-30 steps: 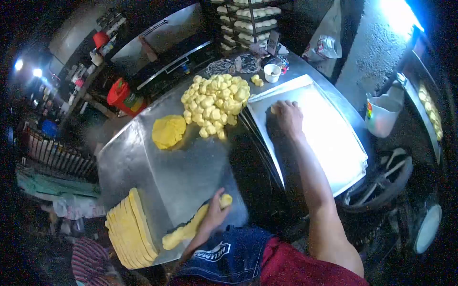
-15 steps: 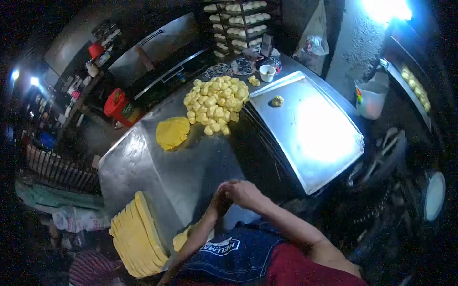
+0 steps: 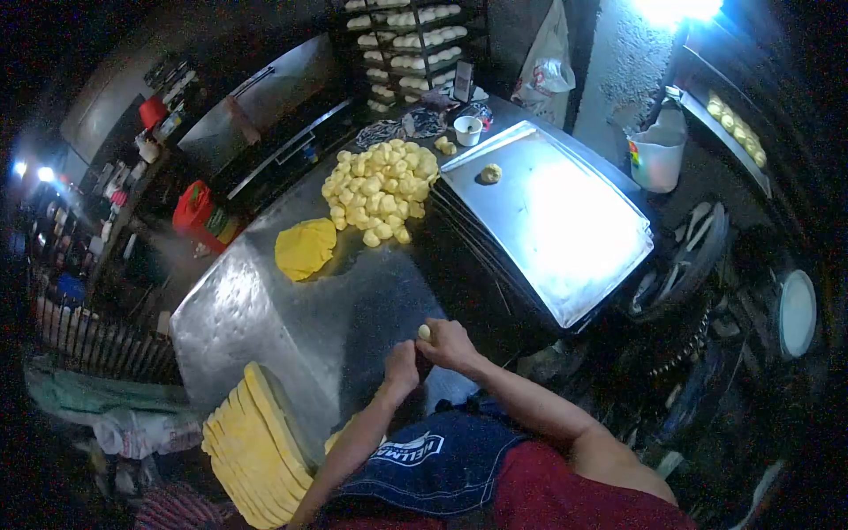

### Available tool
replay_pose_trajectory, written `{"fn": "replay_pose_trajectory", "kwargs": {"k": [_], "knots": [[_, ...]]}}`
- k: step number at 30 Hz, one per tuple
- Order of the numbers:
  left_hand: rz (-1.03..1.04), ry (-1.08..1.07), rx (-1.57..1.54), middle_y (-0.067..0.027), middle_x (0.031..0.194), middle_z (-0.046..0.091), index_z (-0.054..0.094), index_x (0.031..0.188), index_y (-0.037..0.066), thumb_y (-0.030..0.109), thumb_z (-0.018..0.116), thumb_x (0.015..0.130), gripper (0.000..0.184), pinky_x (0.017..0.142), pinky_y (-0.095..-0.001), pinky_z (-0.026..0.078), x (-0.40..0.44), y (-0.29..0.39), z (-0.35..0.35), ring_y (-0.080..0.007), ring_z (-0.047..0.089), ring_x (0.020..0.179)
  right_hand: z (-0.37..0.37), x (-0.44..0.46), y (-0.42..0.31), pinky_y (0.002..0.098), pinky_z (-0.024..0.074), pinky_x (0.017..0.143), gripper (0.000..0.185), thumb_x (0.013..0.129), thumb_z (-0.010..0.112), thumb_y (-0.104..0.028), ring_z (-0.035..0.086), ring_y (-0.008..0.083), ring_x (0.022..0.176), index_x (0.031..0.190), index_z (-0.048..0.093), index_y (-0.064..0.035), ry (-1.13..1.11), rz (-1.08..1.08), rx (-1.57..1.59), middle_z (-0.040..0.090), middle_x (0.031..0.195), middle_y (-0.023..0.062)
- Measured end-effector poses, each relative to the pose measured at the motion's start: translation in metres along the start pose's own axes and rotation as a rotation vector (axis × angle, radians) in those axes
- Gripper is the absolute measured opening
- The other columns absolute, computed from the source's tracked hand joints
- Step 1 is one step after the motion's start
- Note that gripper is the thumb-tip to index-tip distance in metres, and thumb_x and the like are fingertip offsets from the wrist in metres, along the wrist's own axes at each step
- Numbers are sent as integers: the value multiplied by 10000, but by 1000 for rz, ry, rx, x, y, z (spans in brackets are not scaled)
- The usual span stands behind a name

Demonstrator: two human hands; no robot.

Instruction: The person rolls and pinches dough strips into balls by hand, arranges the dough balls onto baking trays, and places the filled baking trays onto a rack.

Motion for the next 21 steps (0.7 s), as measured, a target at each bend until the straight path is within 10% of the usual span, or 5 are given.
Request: {"fn": "replay_pose_trajectory", "kwargs": {"k": [3,7,11,16,21], "knots": [[126,164,166,-257,1024,716,697,1031,36,261,586,980,256,870,-544,539,12,-4,-9,-467,678,991,-19,15,-10,451,551,771,314,885,746,-325,705,385,842,945,697,-20,-294,-123,-130,700,861,220],[-390,-264,-207,-276,1203,690,721,1107,-4,443,656,961,475,901,-477,537,75,-22,-18,-393,700,1086,-135,63,-40,352,536,831,266,878,786,-207,662,197,915,1065,688,-45,-143,-384,212,686,967,108],[-464,-212,-288,-230,1496,513,237,1625,51,461,887,789,1136,1191,-419,376,62,-47,28,-345,521,1352,-258,187,64,271,513,839,436,935,707,-111,630,127,990,1363,635,-67,-15,-176,642,684,1172,63],[-282,-146,-342,-242,1453,543,157,1658,88,292,869,812,1124,1138,-426,425,50,-14,8,-347,563,1314,-327,229,88,501,543,771,482,956,732,-424,726,416,875,1216,622,-34,609,-63,-184,745,929,236],[-237,-132,-369,-222,1439,544,125,1676,133,20,752,847,1045,1037,-403,507,25,-3,6,-348,575,1293,-283,206,58,508,511,805,464,991,636,-504,652,400,950,1095,692,-55,880,-54,-495,683,1067,209]]}}
Point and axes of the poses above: each hand's wrist, its own x-axis towards the middle knuckle, its own z-axis out of the palm, y = z × x, the point moved 6 cm from there along x, towards the middle knuckle
